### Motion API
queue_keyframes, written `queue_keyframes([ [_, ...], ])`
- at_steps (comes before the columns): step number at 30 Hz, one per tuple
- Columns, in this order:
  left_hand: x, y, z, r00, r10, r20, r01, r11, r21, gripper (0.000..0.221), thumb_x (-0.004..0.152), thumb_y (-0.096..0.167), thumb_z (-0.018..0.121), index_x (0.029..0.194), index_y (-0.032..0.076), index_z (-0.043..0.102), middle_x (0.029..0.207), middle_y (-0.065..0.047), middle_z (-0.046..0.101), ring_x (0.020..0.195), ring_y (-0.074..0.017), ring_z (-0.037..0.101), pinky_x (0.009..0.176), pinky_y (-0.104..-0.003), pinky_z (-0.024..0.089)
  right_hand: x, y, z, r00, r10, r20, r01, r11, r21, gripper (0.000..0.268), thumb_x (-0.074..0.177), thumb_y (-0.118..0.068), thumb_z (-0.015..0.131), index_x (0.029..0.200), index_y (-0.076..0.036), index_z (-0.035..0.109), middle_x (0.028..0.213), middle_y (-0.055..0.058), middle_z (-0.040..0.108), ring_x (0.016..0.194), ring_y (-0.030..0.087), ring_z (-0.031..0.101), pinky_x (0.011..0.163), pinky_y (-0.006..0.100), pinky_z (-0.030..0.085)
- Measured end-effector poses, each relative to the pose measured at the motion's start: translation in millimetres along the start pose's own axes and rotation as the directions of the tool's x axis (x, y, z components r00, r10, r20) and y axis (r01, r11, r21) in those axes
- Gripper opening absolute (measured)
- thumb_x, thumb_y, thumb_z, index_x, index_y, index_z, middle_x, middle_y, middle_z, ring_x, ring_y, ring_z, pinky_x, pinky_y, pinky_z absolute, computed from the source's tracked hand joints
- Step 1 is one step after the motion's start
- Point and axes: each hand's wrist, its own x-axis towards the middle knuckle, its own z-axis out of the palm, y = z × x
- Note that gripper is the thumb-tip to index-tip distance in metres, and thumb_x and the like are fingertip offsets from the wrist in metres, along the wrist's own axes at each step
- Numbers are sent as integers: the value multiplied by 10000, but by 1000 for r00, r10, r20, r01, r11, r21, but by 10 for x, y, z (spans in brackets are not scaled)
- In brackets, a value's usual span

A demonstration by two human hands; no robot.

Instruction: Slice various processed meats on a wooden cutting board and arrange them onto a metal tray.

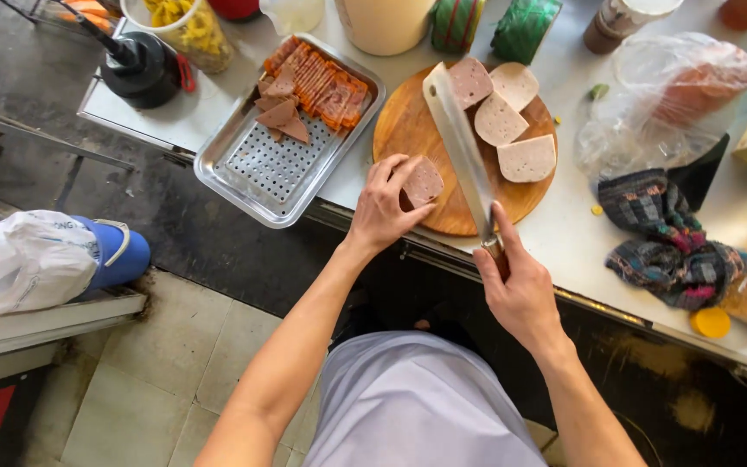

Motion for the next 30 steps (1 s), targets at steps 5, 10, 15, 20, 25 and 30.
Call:
queue_keyframes([
  [5, -29, -168, 30, 995, 87, 44, -82, 992, -98, 628, 754, 302, 882, 1292, 53, 675, 1368, -183, 621, 1285, -382, 580, 1083, -446, 502, -78, -174, 146, 993, 101, 53, -79, 940, -331, 528, 1028, -386, 527, 1531, -241, 459, 805, 190, 713, 705, 405, 690, 657, 512, 545],
  [10, -33, -158, 23, 998, 55, 11, -53, 987, -155, 510, 758, 307, 890, 1167, 49, 728, 1308, -186, 668, 1245, -388, 604, 1030, -454, 529, -209, -340, 237, 961, 257, 101, -182, 865, -467, 526, 1032, -447, 445, 1532, -285, 438, 802, 197, 728, 734, 462, 693, 658, 573, 546],
  [15, -49, -214, 52, 996, 83, -24, -86, 986, -141, 437, 760, 323, 890, 1068, 41, 761, 1268, -183, 686, 1244, -373, 611, 1029, -448, 536, -294, -392, 241, 948, 297, 112, -211, 852, -479, 520, 1035, -459, 419, 1533, -309, 428, 771, 198, 723, 704, 473, 690, 645, 581, 552],
  [20, -36, -198, 33, 996, 88, -27, -90, 986, -142, 417, 757, 304, 891, 1052, 35, 772, 1260, -191, 687, 1243, -373, 610, 1035, -448, 532, -261, -427, 250, 931, 345, 118, -251, 842, -477, 517, 1035, -459, 418, 1534, -324, 425, 754, 208, 721, 713, 475, 693, 668, 579, 553],
  [25, -38, -252, 68, 996, 82, -29, -84, 990, -115, 413, 753, 301, 903, 1027, 25, 762, 1299, -212, 659, 1265, -372, 602, 1051, -438, 532, -313, -436, 165, 917, 378, 129, -275, 831, -483, 518, 1026, -454, 424, 1529, -328, 435, 740, 223, 719, 722, 477, 696, 687, 576, 556],
  [30, -43, -330, 112, 998, 54, 15, -52, 988, -148, 455, 683, 273, 922, 1034, 26, 772, 1323, -210, 641, 1286, -379, 578, 1072, -444, 522, -80, -374, 162, 916, 365, 167, -246, 840, -484, 503, 1032, -439, 435, 1517, -306, 462, 731, 251, 705, 735, 491, 687, 706, 577, 549],
])
